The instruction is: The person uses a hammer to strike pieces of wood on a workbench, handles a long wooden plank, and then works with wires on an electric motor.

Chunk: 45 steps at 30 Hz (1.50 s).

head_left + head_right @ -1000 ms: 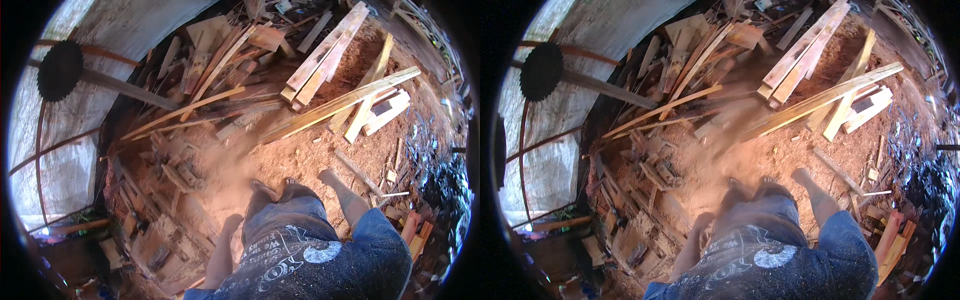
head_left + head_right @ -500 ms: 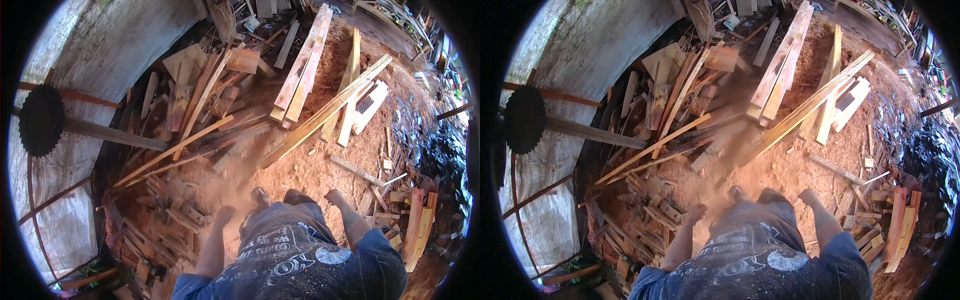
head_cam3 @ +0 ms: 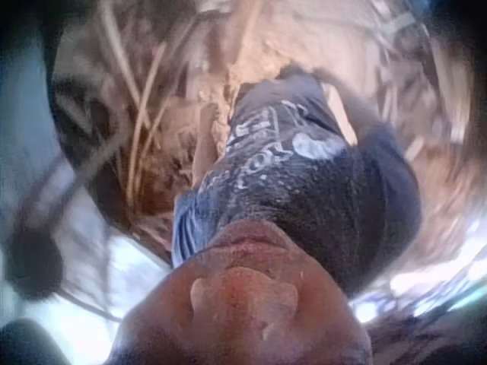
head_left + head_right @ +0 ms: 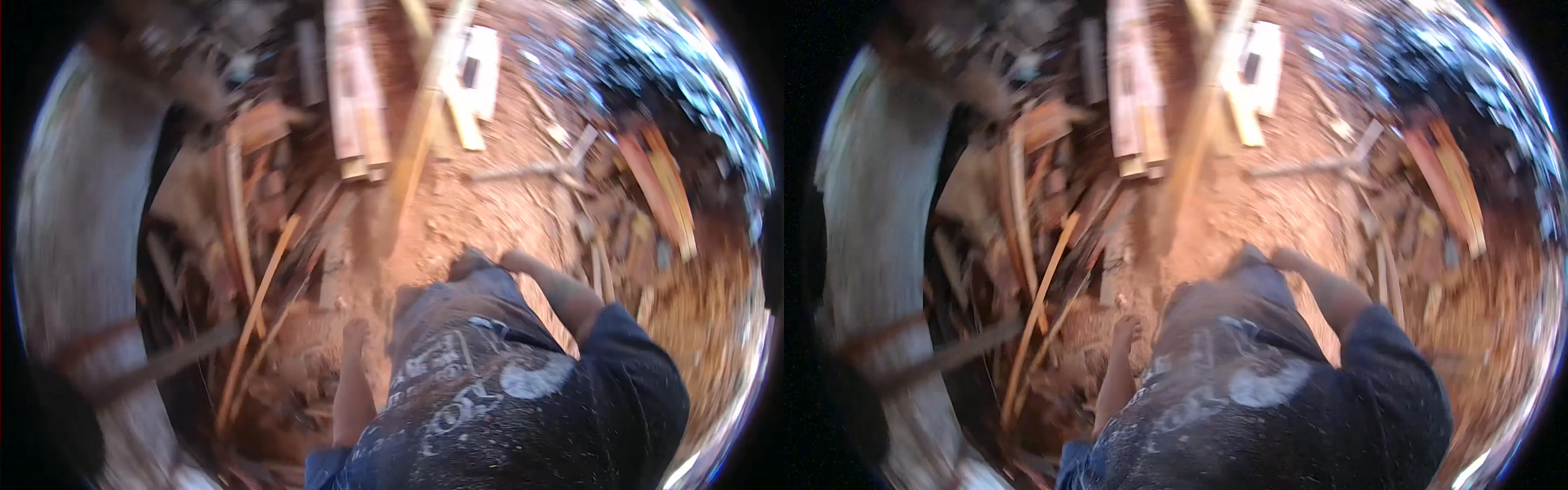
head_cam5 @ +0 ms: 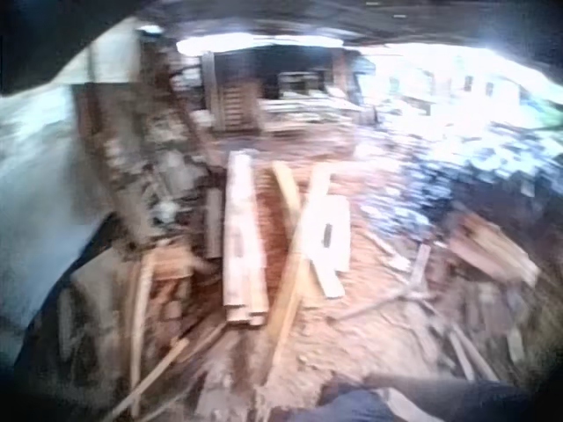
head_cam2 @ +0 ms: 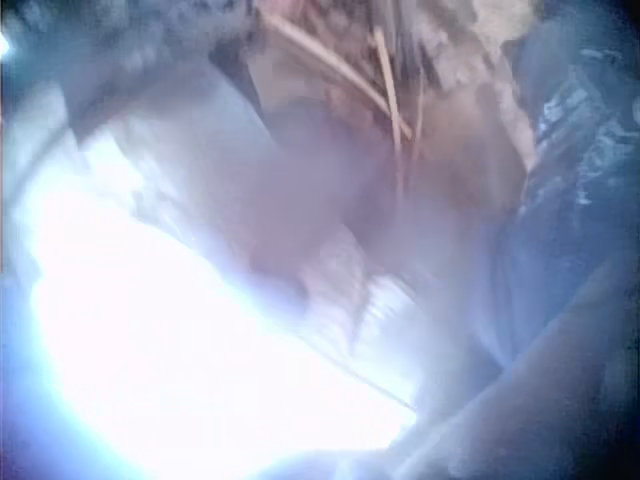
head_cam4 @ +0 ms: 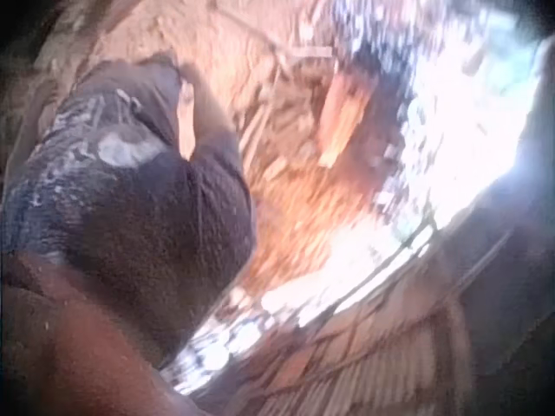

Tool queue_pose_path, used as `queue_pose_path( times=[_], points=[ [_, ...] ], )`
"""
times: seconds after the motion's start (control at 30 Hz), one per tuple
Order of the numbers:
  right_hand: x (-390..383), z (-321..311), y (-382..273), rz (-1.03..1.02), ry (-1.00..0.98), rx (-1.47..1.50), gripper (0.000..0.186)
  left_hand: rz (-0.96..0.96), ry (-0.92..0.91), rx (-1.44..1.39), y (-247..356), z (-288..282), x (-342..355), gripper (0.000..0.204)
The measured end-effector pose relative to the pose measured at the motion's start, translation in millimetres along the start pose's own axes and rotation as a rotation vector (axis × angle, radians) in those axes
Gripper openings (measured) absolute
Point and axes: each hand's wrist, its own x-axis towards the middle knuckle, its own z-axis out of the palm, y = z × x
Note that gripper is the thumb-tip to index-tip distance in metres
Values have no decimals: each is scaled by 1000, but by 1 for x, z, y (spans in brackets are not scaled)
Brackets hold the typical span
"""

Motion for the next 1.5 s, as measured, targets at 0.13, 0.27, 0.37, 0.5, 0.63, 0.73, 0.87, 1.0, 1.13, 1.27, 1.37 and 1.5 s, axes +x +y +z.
queue_pose_path(
  times=[0.13,0.27,0.37,0.5,0.63,0.73,0.87,1.0,1.13,1.27,1.37,1.5],
  points=[
    [-37,-23,-21,341,267,595,46,-120,-41,168,1,13,-8,24],
    [-78,-39,-44,513,381,797,42,65,-215,464,-7,-12,15,29],
    [-92,-9,-50,564,324,852,39,29,-216,358,8,-23,19,31],
    [-105,51,-28,616,409,1036,35,-134,-33,302,64,9,12,14],
    [-99,76,15,671,386,1092,34,-81,-123,275,84,27,27,28],
    [-101,115,54,803,382,1035,35,-153,-100,324,102,87,28,23],
    [-131,88,95,661,351,1258,39,-80,-120,657,132,151,-3,15],
    [-162,110,160,676,313,1272,39,8,-174,750,167,256,-12,21],
    [-190,164,226,695,471,1264,41,182,-274,863,216,351,0,26],
    [-223,209,274,853,524,1292,39,105,-371,719,257,432,15,25],
    [-244,246,263,964,695,1363,37,284,-458,1138,279,475,32,25],
    [-273,309,205,1206,754,1482,35,350,-680,1311,307,508,89,27]
  ],
)
